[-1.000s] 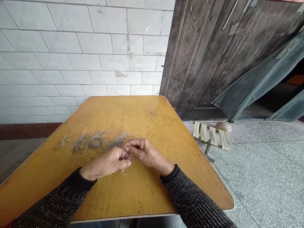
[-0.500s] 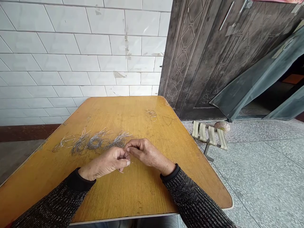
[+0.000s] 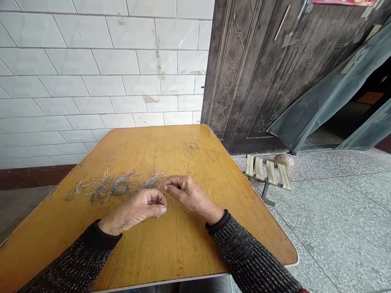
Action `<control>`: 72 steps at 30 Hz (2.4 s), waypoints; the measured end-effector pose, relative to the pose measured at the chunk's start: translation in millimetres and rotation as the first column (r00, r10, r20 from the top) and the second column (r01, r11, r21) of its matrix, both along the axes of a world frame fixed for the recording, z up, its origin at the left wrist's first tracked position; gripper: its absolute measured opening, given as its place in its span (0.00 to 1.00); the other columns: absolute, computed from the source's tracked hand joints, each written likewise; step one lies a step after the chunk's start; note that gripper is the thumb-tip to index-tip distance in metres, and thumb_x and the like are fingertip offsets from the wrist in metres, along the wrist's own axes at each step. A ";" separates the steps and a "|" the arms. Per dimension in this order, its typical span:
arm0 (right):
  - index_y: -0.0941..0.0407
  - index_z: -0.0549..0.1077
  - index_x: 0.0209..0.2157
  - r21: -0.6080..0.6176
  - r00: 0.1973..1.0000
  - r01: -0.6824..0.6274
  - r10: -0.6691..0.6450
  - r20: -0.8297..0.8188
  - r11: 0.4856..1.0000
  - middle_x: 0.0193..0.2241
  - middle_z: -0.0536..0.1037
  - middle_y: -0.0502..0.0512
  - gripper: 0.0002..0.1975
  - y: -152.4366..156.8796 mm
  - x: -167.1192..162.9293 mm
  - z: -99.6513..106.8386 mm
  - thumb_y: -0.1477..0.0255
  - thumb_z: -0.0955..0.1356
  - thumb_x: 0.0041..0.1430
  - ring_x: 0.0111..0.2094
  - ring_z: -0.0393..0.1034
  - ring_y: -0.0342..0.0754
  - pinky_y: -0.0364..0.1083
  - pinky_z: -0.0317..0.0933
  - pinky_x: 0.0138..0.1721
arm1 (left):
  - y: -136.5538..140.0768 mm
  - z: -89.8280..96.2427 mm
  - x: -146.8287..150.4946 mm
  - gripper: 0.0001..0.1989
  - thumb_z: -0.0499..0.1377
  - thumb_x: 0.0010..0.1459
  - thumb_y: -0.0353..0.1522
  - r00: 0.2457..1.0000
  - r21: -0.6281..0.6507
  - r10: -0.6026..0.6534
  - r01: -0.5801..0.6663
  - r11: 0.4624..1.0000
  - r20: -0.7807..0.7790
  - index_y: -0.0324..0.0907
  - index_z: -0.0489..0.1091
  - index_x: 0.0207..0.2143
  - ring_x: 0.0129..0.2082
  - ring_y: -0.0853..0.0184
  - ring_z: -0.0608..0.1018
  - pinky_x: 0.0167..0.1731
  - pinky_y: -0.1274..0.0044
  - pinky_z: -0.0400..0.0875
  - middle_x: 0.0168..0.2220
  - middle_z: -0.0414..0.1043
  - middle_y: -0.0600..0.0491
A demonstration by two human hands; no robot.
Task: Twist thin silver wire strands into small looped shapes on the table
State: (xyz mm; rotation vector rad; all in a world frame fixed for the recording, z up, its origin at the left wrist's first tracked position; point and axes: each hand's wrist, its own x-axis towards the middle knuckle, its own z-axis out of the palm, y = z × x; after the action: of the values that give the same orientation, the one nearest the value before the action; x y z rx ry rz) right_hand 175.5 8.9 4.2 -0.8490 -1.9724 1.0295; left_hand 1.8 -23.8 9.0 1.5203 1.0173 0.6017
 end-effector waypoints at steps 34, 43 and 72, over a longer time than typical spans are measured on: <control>0.59 0.66 0.25 -0.228 0.970 0.003 -0.058 -0.236 0.974 0.14 0.62 0.43 0.13 -1.6 -11.0 -0.7 0.63 0.63 0.55 0.11 0.53 0.34 0.36 0.48 0.13 | -0.4 -2.0 7.0 0.07 0.57 0.49 0.34 0.993 0.102 0.093 -0.100 0.990 0.070 0.39 0.71 0.24 0.24 0.72 0.64 0.27 0.78 0.58 0.21 0.63 0.57; 0.58 0.64 0.25 -0.129 0.978 0.137 -0.155 -0.137 0.982 0.15 0.60 0.43 0.14 -2.6 -8.1 -2.2 0.62 0.61 0.57 0.12 0.53 0.35 0.37 0.48 0.14 | 1.8 -4.3 7.0 0.05 0.58 0.46 0.32 0.976 0.088 0.176 -0.188 0.978 0.131 0.40 0.71 0.22 0.22 0.72 0.64 0.26 0.78 0.58 0.19 0.64 0.57; 0.56 0.63 0.27 -0.096 0.946 0.240 -0.255 -0.201 0.966 0.14 0.59 0.42 0.12 -2.3 -25.5 -7.2 0.63 0.60 0.58 0.11 0.52 0.36 0.37 0.49 0.13 | 1.0 -13.7 17.7 0.05 0.61 0.45 0.32 0.910 -0.054 0.255 -0.252 0.966 0.326 0.39 0.69 0.23 0.23 0.73 0.64 0.26 0.79 0.58 0.22 0.65 0.57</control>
State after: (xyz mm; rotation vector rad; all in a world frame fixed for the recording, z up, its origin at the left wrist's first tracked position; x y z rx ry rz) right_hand 150.1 6.6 -3.0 -0.9564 -1.6132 1.0005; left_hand 19.5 -22.8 -4.7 1.2309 0.9582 0.9987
